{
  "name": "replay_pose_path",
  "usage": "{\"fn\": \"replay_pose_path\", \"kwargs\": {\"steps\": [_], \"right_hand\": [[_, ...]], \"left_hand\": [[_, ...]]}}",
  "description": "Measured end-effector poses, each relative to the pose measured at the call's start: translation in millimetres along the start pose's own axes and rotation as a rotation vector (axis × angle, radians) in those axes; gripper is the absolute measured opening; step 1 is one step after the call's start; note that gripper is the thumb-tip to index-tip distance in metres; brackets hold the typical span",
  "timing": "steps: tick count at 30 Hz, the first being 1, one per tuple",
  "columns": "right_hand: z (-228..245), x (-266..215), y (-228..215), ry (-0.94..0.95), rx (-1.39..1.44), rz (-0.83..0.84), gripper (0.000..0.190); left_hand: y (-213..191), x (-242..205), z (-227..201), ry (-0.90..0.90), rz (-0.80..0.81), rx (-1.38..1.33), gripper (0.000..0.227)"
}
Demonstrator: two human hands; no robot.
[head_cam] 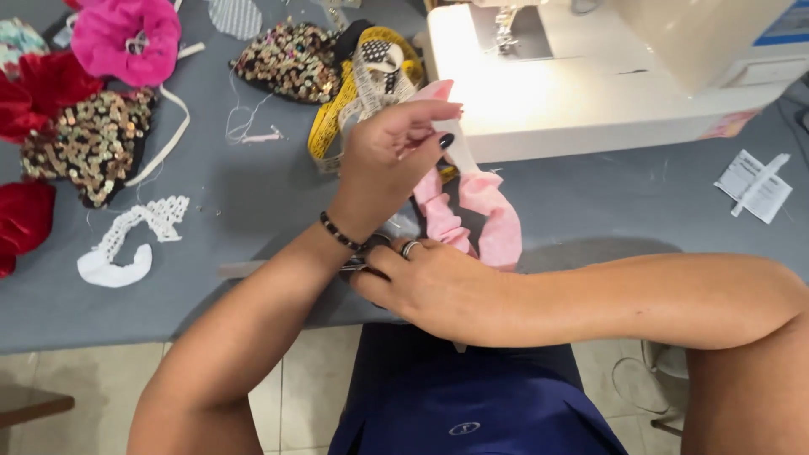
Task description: A person uses a sewing machine to stitch a pink fabric headband, trims the elastic with scissors, and manually adjusts the fabric gathers.
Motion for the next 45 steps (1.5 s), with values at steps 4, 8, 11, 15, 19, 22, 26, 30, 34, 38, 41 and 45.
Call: {"fn": "replay_pose_path", "kwargs": {"steps": [4, 8, 11, 15, 19, 22, 26, 30, 34, 38, 41, 45], "right_hand": [[-13, -12, 8, 0.017, 0.046, -0.135, 0.021], [-18, -6, 29, 0.042, 0.000, -0.267, 0.019], [-25, 5, 38, 0.148, -0.024, -0.231, 0.015], [-22, 22, 42, 0.255, -0.013, -0.098, 0.010], [-16, 30, 51, 0.127, -0.042, 0.045, 0.010], [-10, 16, 36, 0.127, -0.070, 0.045, 0.008], [-4, -24, 6, 0.176, -0.076, 0.216, 0.021], [-17, -79, -55, 0.264, 0.332, 0.543, 0.039], [-43, -134, -82, 0.363, 0.664, 0.151, 0.043], [-71, -171, -54, 0.526, 0.990, 0.102, 0.054], [-77, -166, -44, 0.483, 1.068, 0.225, 0.088], [-84, -146, -46, 0.463, 1.150, 0.207, 0.075]], "left_hand": [[-3, 4, 13, -0.031, 0.085, -0.218, 0.030], [-2, 6, 4, 0.042, 0.075, -0.256, 0.028], [-4, 10, 7, 0.026, 0.105, -0.239, 0.028], [-13, 12, 11, -0.096, 0.086, -0.275, 0.031], [-8, 13, 9, -0.124, 0.080, -0.297, 0.030], [-4, 11, 3, -0.144, 0.069, -0.316, 0.032], [-5, 8, -9, -0.180, 0.044, -0.307, 0.035], [-11, 11, 20, -0.211, 0.058, -0.332, 0.034], [-13, 9, 16, -0.188, 0.039, -0.343, 0.033], [-12, 8, 5, -0.147, 0.082, -0.311, 0.033], [-10, 9, 5, -0.200, 0.106, -0.293, 0.034], [-8, 5, 11, -0.250, 0.149, -0.425, 0.032]]}}
Point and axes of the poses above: each hand's wrist, its own x-axis towards the middle knuckle, its own y-axis out of the palm, z = x × y, the point moved 5 cm from there along x, towards the middle knuckle, and after that the axes turned 7 degrees about -y, right-handed, at the moved point
